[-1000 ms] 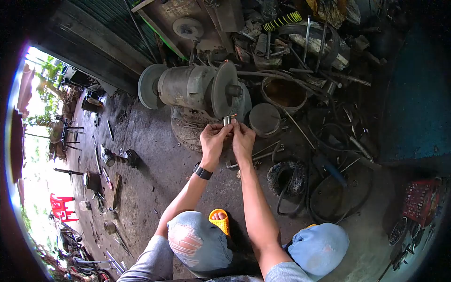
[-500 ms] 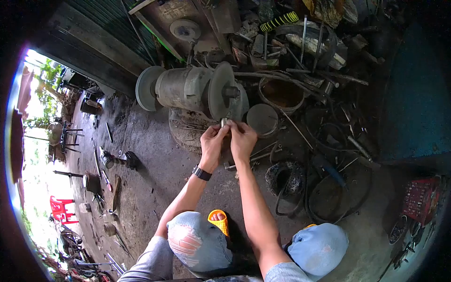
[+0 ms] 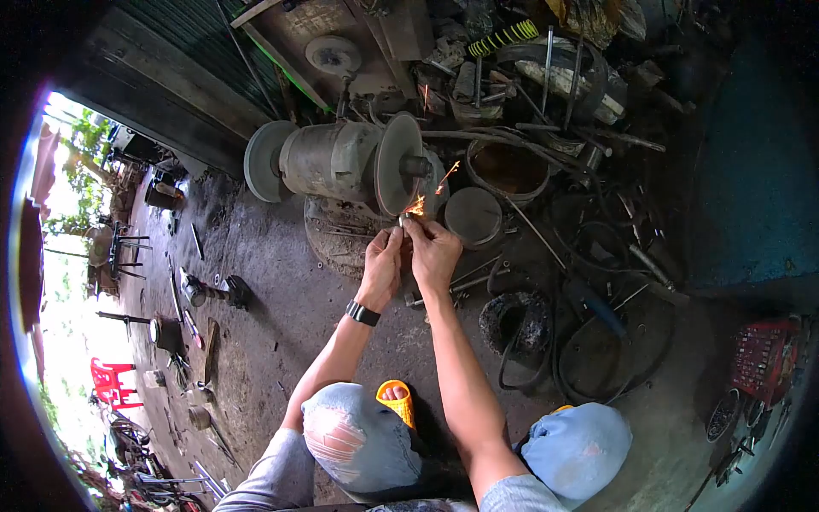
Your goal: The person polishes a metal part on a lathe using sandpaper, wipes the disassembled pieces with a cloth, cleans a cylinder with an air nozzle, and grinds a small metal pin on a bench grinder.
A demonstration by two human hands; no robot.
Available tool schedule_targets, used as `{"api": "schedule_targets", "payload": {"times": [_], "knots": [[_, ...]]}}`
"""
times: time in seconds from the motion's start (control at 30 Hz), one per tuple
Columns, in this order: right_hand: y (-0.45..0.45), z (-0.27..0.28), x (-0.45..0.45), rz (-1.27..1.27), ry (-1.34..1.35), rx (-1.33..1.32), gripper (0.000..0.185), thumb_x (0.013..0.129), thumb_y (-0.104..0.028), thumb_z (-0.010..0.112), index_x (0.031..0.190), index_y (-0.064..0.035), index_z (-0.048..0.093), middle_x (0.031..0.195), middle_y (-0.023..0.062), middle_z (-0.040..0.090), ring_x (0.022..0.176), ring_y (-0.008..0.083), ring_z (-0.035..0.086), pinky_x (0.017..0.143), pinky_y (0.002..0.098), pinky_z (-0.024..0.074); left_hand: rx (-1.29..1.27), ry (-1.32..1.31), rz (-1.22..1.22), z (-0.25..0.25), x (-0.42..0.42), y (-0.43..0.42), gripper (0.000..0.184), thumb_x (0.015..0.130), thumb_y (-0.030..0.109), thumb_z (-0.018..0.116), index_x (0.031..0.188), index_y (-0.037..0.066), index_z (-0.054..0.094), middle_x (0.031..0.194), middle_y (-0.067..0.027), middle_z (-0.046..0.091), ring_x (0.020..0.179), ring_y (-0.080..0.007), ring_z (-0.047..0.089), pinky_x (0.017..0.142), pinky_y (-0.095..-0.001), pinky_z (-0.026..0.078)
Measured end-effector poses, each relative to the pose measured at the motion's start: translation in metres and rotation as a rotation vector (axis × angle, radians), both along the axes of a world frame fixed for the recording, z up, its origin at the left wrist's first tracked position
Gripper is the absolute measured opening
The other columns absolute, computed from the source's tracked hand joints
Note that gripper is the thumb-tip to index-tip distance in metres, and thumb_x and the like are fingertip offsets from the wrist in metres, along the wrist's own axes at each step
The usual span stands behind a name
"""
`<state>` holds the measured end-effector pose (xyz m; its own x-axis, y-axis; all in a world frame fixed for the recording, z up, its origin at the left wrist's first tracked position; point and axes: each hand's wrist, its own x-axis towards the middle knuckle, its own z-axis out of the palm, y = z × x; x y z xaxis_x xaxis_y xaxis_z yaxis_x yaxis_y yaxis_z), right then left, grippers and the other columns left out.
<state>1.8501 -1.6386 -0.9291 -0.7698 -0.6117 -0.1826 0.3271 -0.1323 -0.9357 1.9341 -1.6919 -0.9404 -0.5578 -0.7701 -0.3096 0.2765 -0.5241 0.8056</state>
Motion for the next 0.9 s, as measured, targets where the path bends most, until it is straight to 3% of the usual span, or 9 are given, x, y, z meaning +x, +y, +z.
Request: {"api": "schedule_targets", "payload": {"times": [0.07, 0.1, 0.2, 0.27, 0.33, 0.5, 0.8, 0.87, 0.9], "knots": [[-0.005, -0.007, 0.001, -0.111, 0.351, 0.039, 0.015, 0.091, -0.010, 0.069, 0.092, 0.0044, 0.073, 0.077, 0.0036, 0.070, 0.067, 0.0067, 0.062, 0.058, 0.0213, 0.0491, -0.037, -0.051, 0.034, 0.001, -0.003, 0.003, 0.019, 0.098, 0.015, 0.063, 0.106, 0.000, 0.056, 0.093, -0.0044, 0.065, 0.081, -0.0111, 0.063, 0.072, -0.0257, 0.052], [-0.004, -0.009, 0.000, -0.111, 0.352, 0.039, 0.015, 0.091, -0.010, 0.069, 0.092, 0.0044, 0.073, 0.077, 0.0036, 0.070, 0.067, 0.0067, 0.062, 0.058, 0.0213, 0.0491, -0.073, -0.099, 0.068, 0.005, -0.006, 0.005, 0.019, 0.097, 0.016, 0.064, 0.106, 0.001, 0.057, 0.092, -0.0035, 0.065, 0.079, -0.0101, 0.062, 0.071, -0.0253, 0.052], [-0.001, -0.015, 0.000, -0.113, 0.168, -0.004, 0.018, 0.093, -0.012, 0.067, 0.093, 0.0051, 0.072, 0.077, 0.0031, 0.069, 0.068, 0.0070, 0.061, 0.059, 0.0220, 0.0498, -0.188, -0.242, 0.029, 0.014, -0.007, 0.005, 0.021, 0.094, 0.015, 0.068, 0.103, -0.001, 0.057, 0.090, -0.0044, 0.065, 0.076, -0.0092, 0.062, 0.069, -0.0240, 0.051], [0.000, -0.018, 0.001, -0.060, -0.124, -0.058, 0.022, 0.096, -0.015, 0.064, 0.094, 0.0054, 0.072, 0.076, 0.0024, 0.068, 0.067, 0.0065, 0.060, 0.059, 0.0222, 0.0498, -0.184, -0.285, 0.073, 0.020, -0.011, 0.007, 0.023, 0.093, 0.014, 0.070, 0.102, -0.001, 0.057, 0.088, -0.0050, 0.064, 0.074, -0.0094, 0.062, 0.067, -0.0233, 0.051], [-0.003, -0.021, 0.002, -0.007, -0.154, -0.041, 0.023, 0.096, -0.016, 0.064, 0.095, 0.0057, 0.071, 0.074, 0.0013, 0.067, 0.065, 0.0069, 0.059, 0.056, 0.0232, 0.0471, -0.183, -0.327, 0.113, 0.020, -0.012, 0.006, 0.024, 0.091, 0.014, 0.071, 0.102, -0.002, 0.057, 0.087, -0.0056, 0.064, 0.073, -0.0095, 0.062, 0.065, -0.0226, 0.051], [0.000, -0.002, -0.002, 0.053, -0.209, -0.031, 0.022, 0.095, -0.016, 0.066, 0.094, 0.0052, 0.071, 0.070, -0.0006, 0.065, 0.059, 0.0055, 0.056, 0.050, 0.0237, 0.0431, 0.032, -0.020, 0.062, -0.003, -0.006, -0.002, 0.021, 0.095, 0.013, 0.066, 0.105, 0.000, 0.054, 0.091, -0.0065, 0.064, 0.076, -0.0121, 0.064, 0.065, -0.0234, 0.052], [-0.003, -0.006, -0.004, -0.086, 0.406, 0.060, 0.020, 0.090, -0.011, 0.070, 0.093, 0.0081, 0.072, 0.078, 0.0065, 0.071, 0.065, 0.0073, 0.061, 0.055, 0.0215, 0.0483, 0.033, -0.026, 0.096, 0.011, -0.012, 0.007, 0.019, 0.097, 0.017, 0.064, 0.108, 0.003, 0.057, 0.093, -0.0028, 0.065, 0.077, -0.0088, 0.062, 0.066, -0.0229, 0.052], [-0.002, -0.005, -0.002, -0.101, -0.036, -0.056, 0.020, 0.093, -0.012, 0.067, 0.094, 0.0070, 0.072, 0.078, 0.0060, 0.070, 0.068, 0.0069, 0.061, 0.057, 0.0214, 0.0486, -0.027, -0.071, 0.074, 0.012, -0.009, 0.006, 0.020, 0.095, 0.017, 0.066, 0.107, 0.002, 0.058, 0.090, -0.0021, 0.065, 0.075, -0.0082, 0.062, 0.064, -0.0224, 0.051], [-0.001, -0.003, -0.003, -0.101, -0.035, -0.056, 0.020, 0.093, -0.012, 0.067, 0.094, 0.0070, 0.072, 0.078, 0.0060, 0.070, 0.068, 0.0069, 0.061, 0.057, 0.0214, 0.0486, -0.090, -0.115, 0.053, 0.012, -0.009, 0.005, 0.021, 0.094, 0.017, 0.069, 0.105, 0.002, 0.060, 0.087, -0.0013, 0.065, 0.072, -0.0077, 0.061, 0.063, -0.0220, 0.051]]}}
